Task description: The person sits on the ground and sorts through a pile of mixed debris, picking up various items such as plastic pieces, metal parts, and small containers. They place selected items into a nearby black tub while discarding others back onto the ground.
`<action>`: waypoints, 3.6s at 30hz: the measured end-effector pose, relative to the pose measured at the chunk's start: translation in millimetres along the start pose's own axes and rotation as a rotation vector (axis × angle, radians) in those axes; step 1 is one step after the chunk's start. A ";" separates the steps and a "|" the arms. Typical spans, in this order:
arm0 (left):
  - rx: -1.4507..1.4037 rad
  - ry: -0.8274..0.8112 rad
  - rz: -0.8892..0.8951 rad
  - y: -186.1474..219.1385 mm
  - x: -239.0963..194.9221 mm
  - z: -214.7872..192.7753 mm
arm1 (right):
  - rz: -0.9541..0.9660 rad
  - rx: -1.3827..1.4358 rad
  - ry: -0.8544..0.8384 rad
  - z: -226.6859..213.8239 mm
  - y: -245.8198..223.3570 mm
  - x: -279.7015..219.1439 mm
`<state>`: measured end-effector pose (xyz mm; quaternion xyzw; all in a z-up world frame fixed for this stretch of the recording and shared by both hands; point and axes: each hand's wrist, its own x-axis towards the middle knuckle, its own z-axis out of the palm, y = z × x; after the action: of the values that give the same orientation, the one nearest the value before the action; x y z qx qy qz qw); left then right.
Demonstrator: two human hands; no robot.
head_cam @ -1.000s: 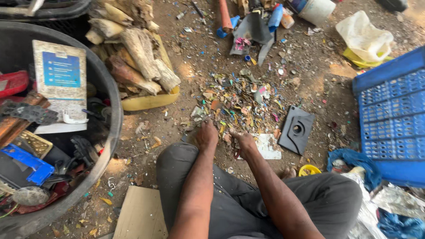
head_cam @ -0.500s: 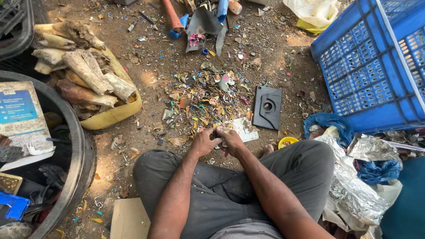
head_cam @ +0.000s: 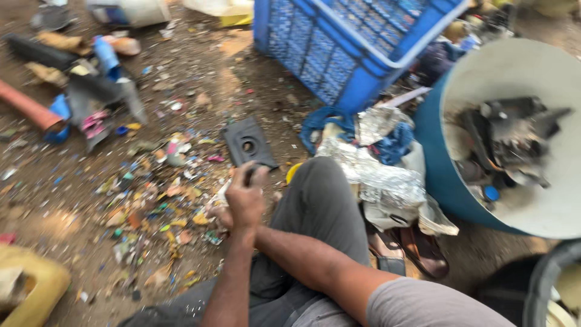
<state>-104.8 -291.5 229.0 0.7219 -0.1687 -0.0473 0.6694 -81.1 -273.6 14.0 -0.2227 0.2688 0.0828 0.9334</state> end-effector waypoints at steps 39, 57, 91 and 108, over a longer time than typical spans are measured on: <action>-1.113 0.746 -0.558 -283.6 -43.8 -292.8 | 0.202 -0.532 -0.415 307.0 169.6 -114.6; -0.695 0.936 -0.607 -249.0 -58.1 -287.9 | 0.142 -0.419 -0.147 111.5 65.1 -34.2; -0.527 0.689 -0.576 -197.1 -31.3 -262.5 | -0.387 -2.370 0.025 46.2 -71.4 122.5; -0.554 0.460 -0.885 -198.0 -28.2 -252.7 | -0.246 -1.675 -0.230 73.9 -18.1 42.1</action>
<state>-21.3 -33.3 55.1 0.5131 0.3188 -0.2072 0.7695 -6.4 -254.2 53.9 -0.8572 -0.0038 0.1742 0.4846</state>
